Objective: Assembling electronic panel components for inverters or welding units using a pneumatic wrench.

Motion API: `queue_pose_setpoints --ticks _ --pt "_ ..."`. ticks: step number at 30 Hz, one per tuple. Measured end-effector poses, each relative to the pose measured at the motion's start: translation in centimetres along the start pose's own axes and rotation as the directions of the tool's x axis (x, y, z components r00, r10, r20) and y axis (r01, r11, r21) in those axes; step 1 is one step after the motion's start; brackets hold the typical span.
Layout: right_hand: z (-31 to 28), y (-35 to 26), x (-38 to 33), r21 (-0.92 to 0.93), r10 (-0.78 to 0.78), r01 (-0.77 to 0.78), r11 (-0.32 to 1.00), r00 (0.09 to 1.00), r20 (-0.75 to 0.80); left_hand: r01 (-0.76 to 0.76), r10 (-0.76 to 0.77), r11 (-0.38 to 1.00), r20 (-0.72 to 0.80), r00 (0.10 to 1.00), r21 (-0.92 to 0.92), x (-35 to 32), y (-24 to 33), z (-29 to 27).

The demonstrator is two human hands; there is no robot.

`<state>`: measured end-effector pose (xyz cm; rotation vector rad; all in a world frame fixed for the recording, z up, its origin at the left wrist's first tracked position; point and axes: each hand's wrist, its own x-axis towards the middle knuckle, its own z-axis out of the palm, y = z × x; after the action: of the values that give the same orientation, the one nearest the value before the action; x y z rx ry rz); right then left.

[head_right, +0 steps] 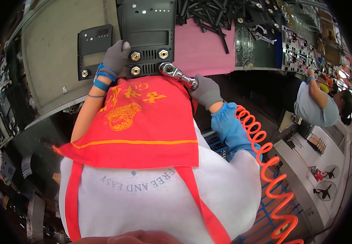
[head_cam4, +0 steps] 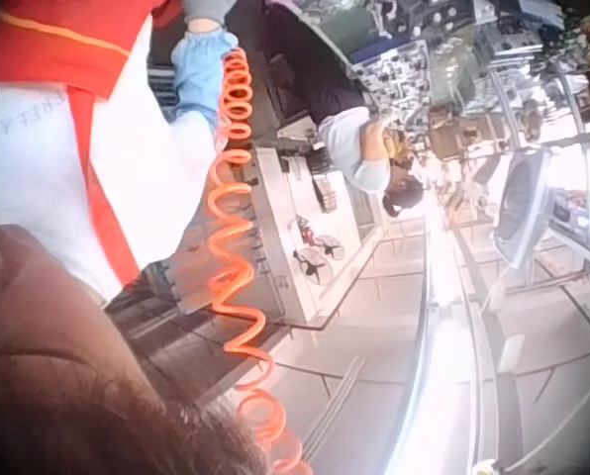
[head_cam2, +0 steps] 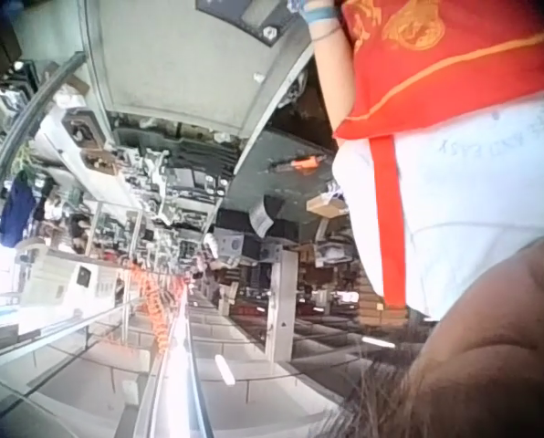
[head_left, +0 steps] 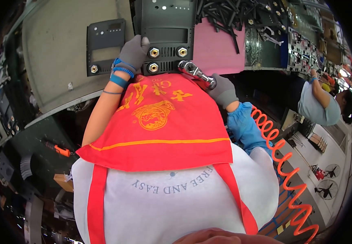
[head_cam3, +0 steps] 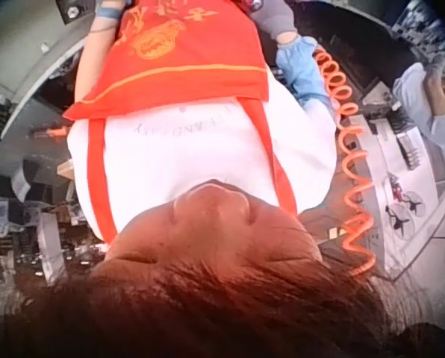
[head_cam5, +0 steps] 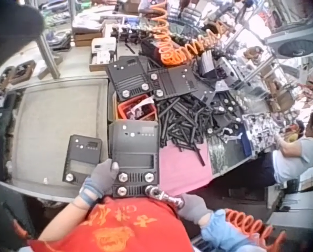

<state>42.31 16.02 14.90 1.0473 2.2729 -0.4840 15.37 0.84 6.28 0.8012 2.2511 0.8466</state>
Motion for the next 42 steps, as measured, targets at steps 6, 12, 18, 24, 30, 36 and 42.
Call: queue_pose_setpoints --ticks 6,12,18,24,30,36,42 --pt "-0.1 -0.2 0.2 0.02 -0.051 0.051 0.999 0.999 0.008 -0.006 0.009 0.999 -0.054 0.998 0.05 0.1 0.2 0.5" --pt "0.4 0.4 0.0 -0.011 -0.072 0.072 0.997 0.996 -0.055 -0.012 0.019 0.999 -0.127 0.992 0.052 0.0 0.5 1.5" --pt "-0.5 0.2 -0.9 -0.026 -0.182 0.18 0.983 0.967 -0.181 -0.044 0.048 0.997 -0.073 0.996 0.062 0.0 0.6 0.2" --pt "-2.6 -0.5 -2.7 0.182 -0.314 0.356 0.917 0.923 -0.225 -0.152 0.177 0.975 -0.153 0.972 0.165 -2.2 3.2 -5.1" --pt "-1.4 -0.1 -2.0 0.49 -0.271 0.363 0.793 0.929 -0.25 -0.035 0.055 0.994 -0.198 0.979 0.102 -3.2 -7.5 -14.5" --pt "-0.8 -0.8 -0.4 0.465 -0.175 0.246 0.85 0.966 -0.19 0.246 -0.254 0.947 0.011 0.967 0.208 -3.2 -15.4 -14.1" --pt "-0.8 -1.8 0.6 0.447 -0.075 0.131 0.885 0.987 -0.141 0.247 -0.322 0.729 0.002 0.947 0.639 -2.2 -14.1 -11.2"
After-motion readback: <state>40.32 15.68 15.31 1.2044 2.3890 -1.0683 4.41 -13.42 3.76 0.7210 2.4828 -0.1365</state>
